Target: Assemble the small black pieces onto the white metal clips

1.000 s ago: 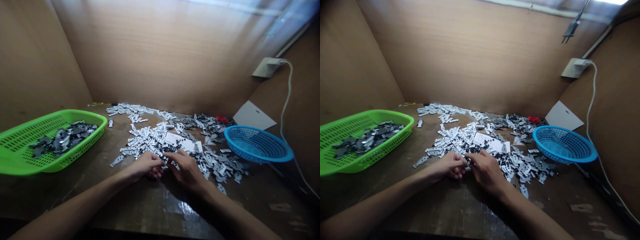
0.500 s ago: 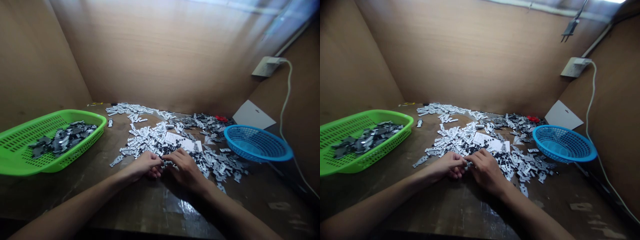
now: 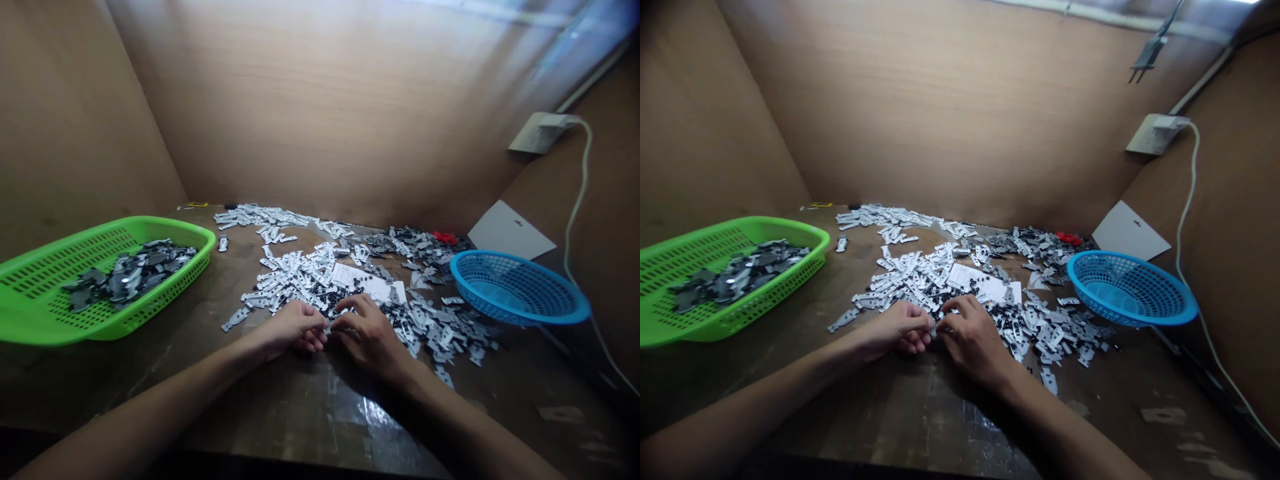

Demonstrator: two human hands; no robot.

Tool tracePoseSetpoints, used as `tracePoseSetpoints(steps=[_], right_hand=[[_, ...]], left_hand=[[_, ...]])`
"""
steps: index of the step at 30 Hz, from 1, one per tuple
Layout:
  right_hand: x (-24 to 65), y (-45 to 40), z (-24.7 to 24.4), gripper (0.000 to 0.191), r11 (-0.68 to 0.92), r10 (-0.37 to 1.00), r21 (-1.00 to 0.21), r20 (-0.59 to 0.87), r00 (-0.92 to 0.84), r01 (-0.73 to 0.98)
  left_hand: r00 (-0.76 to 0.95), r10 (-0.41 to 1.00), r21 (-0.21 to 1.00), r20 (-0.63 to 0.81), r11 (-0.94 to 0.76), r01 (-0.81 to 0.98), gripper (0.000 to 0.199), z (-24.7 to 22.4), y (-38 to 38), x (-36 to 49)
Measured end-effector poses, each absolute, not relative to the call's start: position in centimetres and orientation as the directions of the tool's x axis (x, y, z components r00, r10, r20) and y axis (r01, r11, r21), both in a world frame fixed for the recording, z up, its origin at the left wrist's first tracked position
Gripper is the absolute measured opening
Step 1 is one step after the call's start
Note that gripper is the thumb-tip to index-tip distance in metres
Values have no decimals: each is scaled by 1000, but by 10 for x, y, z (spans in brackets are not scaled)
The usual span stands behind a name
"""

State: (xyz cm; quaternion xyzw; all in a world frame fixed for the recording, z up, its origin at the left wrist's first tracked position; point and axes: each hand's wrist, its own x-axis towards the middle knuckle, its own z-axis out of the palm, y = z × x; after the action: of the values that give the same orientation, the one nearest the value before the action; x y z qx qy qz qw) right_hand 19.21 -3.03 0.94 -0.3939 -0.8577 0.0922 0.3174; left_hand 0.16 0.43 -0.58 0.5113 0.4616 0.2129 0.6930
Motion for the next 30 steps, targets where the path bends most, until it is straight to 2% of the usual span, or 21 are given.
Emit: tracePoseSetpoints(steps=[5, 12, 17, 19, 22, 25, 28, 30], right_hand=[[191, -29, 5, 13, 644, 763, -475, 457, -458, 599], [193, -29, 8, 13, 647, 761, -503, 470, -447, 574], [211, -11, 12, 15, 596, 793, -521, 498, -350, 610], [219, 0, 10, 23, 587, 800, -507, 483, -356, 631], [222, 11, 2, 43, 643, 765, -465, 415, -492, 608], [217, 15, -5, 55, 680, 733, -388, 340, -589, 622], [214, 16, -8, 57, 668, 743, -316, 329, -583, 673], [215, 17, -8, 51, 646, 760, -297, 345, -551, 704]], left_hand=[[491, 767, 909, -413, 380, 171, 25, -8, 5, 1], [479, 772, 906, -418, 391, 161, 25, -6, 4, 1], [474, 768, 901, -431, 390, 188, 26, -3, 3, 3], [487, 758, 901, -433, 385, 202, 26, -1, 1, 4], [523, 733, 900, -434, 372, 225, 25, 2, -1, 4], [542, 719, 900, -436, 354, 254, 24, 1, -1, 4], [546, 717, 901, -434, 339, 271, 22, 0, 0, 2], [547, 718, 902, -431, 333, 274, 22, -1, 1, 2]])
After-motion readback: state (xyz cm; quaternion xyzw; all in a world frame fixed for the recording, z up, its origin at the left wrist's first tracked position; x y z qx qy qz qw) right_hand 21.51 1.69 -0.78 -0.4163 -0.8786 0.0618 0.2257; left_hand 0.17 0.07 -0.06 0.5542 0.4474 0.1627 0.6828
